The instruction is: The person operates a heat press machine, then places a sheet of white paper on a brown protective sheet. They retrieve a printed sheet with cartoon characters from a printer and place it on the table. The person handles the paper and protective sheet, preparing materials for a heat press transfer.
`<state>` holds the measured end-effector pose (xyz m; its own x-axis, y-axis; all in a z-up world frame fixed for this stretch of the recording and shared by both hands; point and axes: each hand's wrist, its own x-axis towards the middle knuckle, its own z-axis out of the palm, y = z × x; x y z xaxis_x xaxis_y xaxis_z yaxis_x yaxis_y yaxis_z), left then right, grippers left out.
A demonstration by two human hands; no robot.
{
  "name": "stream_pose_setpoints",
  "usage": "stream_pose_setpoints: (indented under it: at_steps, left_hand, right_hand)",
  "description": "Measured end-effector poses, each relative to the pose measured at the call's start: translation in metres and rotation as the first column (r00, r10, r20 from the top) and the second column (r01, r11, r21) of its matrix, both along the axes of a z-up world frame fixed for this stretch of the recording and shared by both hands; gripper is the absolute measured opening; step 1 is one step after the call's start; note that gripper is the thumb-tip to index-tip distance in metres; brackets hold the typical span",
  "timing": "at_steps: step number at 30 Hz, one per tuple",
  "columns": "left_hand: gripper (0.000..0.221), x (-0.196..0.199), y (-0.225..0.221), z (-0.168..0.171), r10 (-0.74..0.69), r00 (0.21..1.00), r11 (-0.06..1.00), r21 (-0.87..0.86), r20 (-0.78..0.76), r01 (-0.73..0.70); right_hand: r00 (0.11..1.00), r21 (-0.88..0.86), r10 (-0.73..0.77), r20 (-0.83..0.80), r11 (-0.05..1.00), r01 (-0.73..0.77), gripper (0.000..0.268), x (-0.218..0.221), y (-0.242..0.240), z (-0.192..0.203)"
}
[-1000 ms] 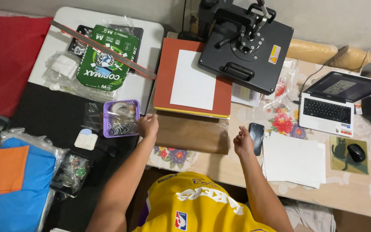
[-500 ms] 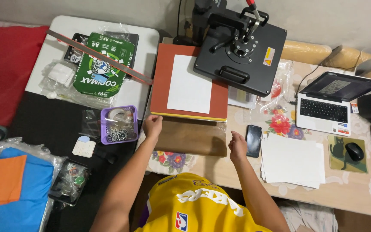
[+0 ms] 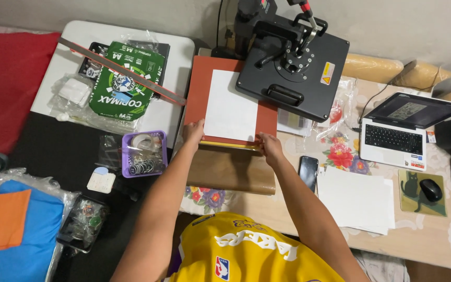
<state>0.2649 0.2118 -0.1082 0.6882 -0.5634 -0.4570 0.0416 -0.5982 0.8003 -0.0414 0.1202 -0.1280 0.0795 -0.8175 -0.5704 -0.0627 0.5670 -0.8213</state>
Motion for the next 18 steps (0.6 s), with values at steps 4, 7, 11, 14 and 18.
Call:
stream_pose_setpoints:
  at_steps: [4, 7, 11, 14, 18]
  left_hand:
    - [0.053, 0.000, -0.015, -0.024, -0.026, 0.998, 0.997, 0.071, 0.048, 0.023]
    - [0.053, -0.001, -0.023, -0.039, -0.032, 0.998, 0.992, 0.121, 0.062, 0.024]
    - [0.061, -0.004, -0.027, -0.038, -0.105, 0.992, 0.978, 0.191, 0.067, 0.090]
    - [0.061, -0.007, -0.029, -0.038, -0.093, 0.994, 0.973, 0.216, 0.056, 0.079]
    - [0.059, -0.013, -0.030, -0.044, -0.074, 0.997, 0.977, 0.204, 0.032, 0.066]
  right_hand:
    - [0.999, 0.017, 0.006, -0.031, 1.000, -0.006, 0.036, 0.011, -0.009, -0.008]
    - [0.997, 0.048, 0.033, -0.066, 0.998, -0.030, 0.034, 0.016, -0.010, -0.014]
    - [0.999, 0.087, 0.041, -0.025, 0.995, -0.038, 0.034, 0.022, -0.005, 0.008]
    - [0.999, 0.104, 0.035, -0.009, 0.994, -0.034, 0.033, 0.025, -0.006, 0.012]
    - [0.999, 0.153, 0.038, 0.012, 0.987, -0.039, 0.036, 0.027, 0.001, 0.035]
